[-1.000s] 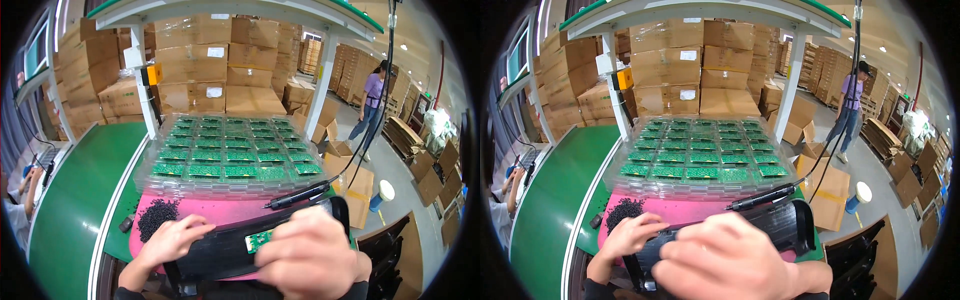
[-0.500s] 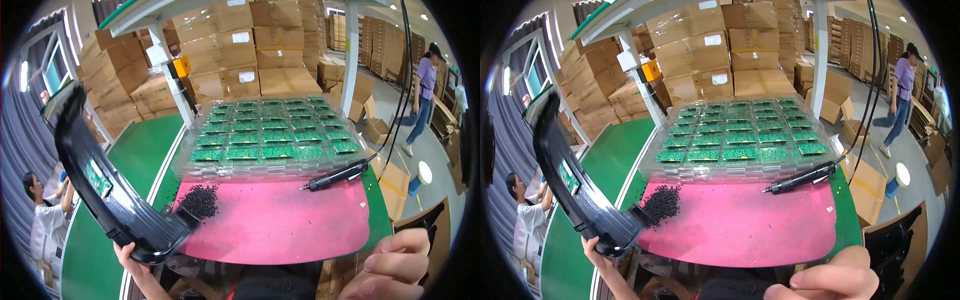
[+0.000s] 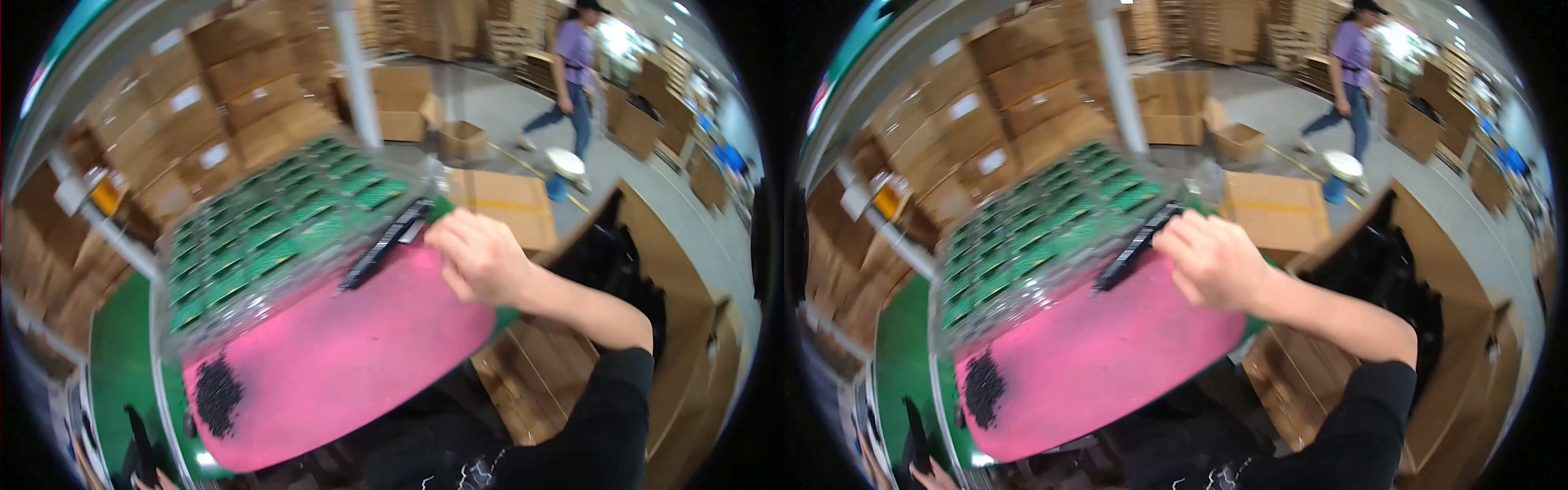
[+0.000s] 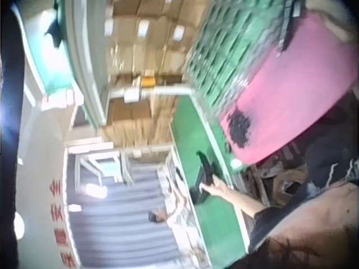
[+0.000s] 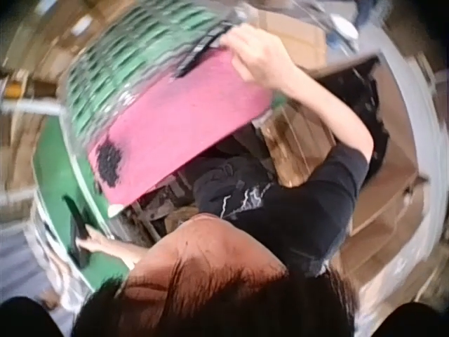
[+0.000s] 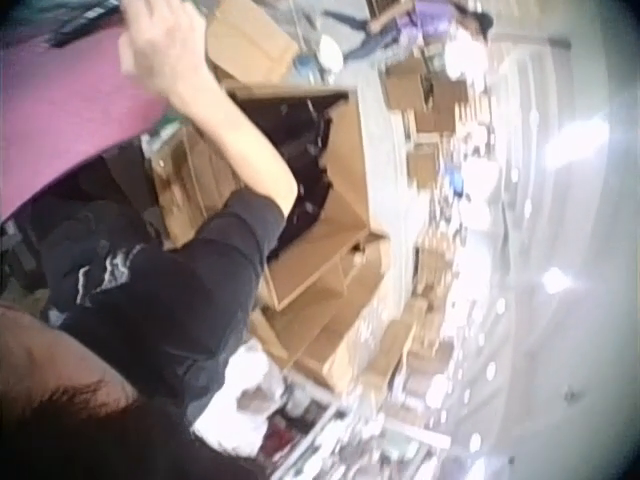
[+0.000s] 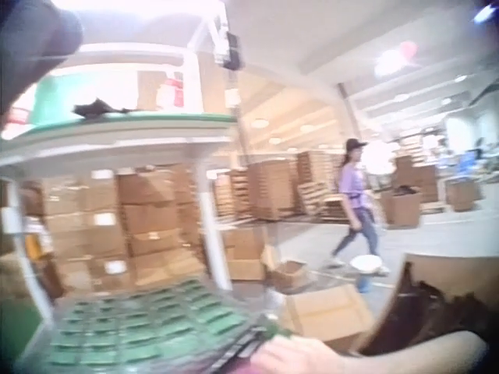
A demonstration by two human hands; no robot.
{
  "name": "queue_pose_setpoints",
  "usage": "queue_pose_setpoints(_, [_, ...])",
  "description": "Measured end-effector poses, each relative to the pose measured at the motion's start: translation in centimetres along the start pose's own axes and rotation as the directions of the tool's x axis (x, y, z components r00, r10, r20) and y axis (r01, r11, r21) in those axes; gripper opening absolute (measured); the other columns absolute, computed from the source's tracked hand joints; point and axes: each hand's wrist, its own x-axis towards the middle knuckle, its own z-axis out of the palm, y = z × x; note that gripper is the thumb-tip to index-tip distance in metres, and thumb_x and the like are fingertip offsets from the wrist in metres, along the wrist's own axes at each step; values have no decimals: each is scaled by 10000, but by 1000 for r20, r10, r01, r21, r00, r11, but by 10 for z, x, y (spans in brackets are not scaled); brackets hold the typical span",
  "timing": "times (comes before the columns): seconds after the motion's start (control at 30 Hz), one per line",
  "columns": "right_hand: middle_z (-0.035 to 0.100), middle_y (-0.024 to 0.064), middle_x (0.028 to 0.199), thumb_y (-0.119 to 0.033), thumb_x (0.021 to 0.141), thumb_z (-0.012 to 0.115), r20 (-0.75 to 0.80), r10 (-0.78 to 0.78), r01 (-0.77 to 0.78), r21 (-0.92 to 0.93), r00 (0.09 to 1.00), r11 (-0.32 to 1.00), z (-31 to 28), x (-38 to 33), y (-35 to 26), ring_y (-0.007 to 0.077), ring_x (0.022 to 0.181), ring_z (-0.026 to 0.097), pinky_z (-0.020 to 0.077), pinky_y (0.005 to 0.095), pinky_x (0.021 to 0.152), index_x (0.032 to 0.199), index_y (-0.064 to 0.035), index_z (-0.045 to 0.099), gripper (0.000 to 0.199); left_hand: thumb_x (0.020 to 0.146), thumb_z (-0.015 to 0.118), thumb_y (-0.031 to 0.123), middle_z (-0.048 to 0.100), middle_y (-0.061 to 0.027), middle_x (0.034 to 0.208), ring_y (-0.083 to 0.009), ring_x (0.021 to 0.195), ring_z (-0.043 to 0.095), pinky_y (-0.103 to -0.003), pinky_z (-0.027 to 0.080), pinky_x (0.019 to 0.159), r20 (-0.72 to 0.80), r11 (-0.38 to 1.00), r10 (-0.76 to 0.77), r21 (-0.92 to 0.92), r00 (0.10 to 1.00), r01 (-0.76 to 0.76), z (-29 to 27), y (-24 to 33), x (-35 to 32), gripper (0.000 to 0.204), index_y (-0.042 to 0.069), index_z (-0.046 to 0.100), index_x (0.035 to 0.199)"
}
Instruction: Installing circuit boards into plastic housings using an electric screwdriver in a manufacturing setting.
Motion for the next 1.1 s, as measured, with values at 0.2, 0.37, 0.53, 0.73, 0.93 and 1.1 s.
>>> queue_pose_setpoints(0.2, [544,138,910,-24,663,566,-188,440,-478,-385,878,789,-57,-111,109,312,868,542,456,415,728,1000,-40,520,341,902,565,143,603,-189,1056,-355,863,607,-426,505,720,-52,986,87,-141,995,-93,12,92,21,205,-18,597,1025])
queue_pose_setpoints(0.37, [528,227,1158,-157,730,588,-331,866,-883,-412,375,225,-97,-210,175,380,1100,514,438,460,913,1166,-7,482,473,837,551,26,605,-167,980,-316,813,607,-376,517,678,253,747,-409,-459,877,481,11,241,77,235,-23,534,1066])
queue_pose_setpoints(0.53, [549,288,1174,-290,771,592,41,993,-668,-736,110,105,-84,-439,221,373,1111,536,374,429,997,1085,116,546,515,882,486,69,557,-85,855,-161,756,522,-278,415,705,231,581,195,-810,953,77,30,336,111,238,-16,482,1104])
queue_pose_setpoints(0.73, [541,258,1223,-493,845,529,307,799,-768,-578,-518,-276,-18,-552,213,337,1212,482,394,387,985,1211,62,519,665,560,559,58,586,-16,688,-188,542,531,-304,415,533,-46,614,528,-669,848,-419,-22,449,163,117,68,445,583])
queue_pose_setpoints(0.93, [531,127,594,-101,798,484,171,853,-864,-212,-493,-457,-35,-537,200,242,445,531,443,388,393,768,-12,524,102,600,553,14,582,-55,726,-208,581,546,-320,435,528,-68,589,573,-659,816,-468,-45,442,174,158,43,450,717])
queue_pose_setpoints(1.1, [394,42,461,-109,890,384,65,998,-955,296,-12,-30,-81,-432,156,186,342,439,351,307,305,650,-113,400,241,669,539,-39,579,-100,768,-237,638,569,-348,469,535,15,511,680,-727,733,-459,-50,426,175,224,10,453,871])
